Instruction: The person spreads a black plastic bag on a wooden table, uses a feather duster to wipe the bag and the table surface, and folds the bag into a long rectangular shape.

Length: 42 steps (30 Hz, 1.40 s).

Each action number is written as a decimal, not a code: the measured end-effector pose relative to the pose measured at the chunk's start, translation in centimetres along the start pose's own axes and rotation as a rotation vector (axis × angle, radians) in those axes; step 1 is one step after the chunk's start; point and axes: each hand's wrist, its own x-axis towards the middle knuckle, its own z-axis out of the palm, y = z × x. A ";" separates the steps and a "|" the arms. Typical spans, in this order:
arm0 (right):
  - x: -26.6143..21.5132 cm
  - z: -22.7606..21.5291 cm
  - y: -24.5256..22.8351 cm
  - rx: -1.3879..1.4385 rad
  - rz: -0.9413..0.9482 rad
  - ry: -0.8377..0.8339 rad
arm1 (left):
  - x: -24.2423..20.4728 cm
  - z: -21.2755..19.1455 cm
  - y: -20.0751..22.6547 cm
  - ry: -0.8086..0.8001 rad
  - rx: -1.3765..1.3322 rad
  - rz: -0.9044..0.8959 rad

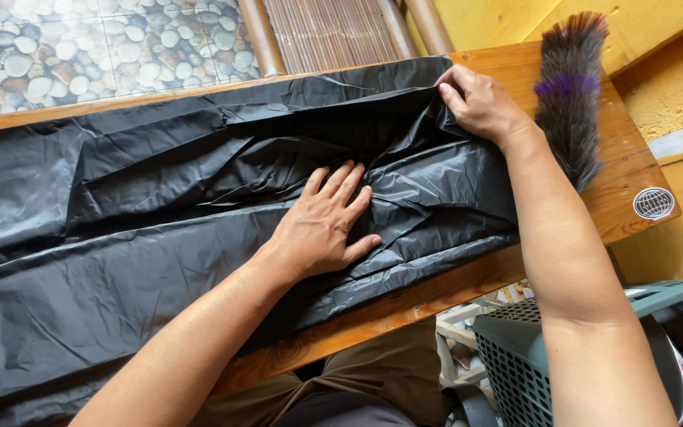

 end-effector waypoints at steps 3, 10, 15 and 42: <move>0.1 -0.7 -1.9 0.065 0.126 -0.077 | -0.1 0.0 0.0 0.010 0.001 -0.009; -0.3 -2.4 -6.8 -0.014 0.125 -0.247 | -0.2 0.5 0.0 -0.008 0.025 -0.022; 0.4 -1.0 -9.5 -0.036 0.010 -0.341 | -0.4 1.0 0.0 -0.019 0.003 -0.049; 5.5 3.3 -8.2 0.116 -0.024 -0.102 | -0.6 1.4 0.2 -0.003 -0.005 -0.002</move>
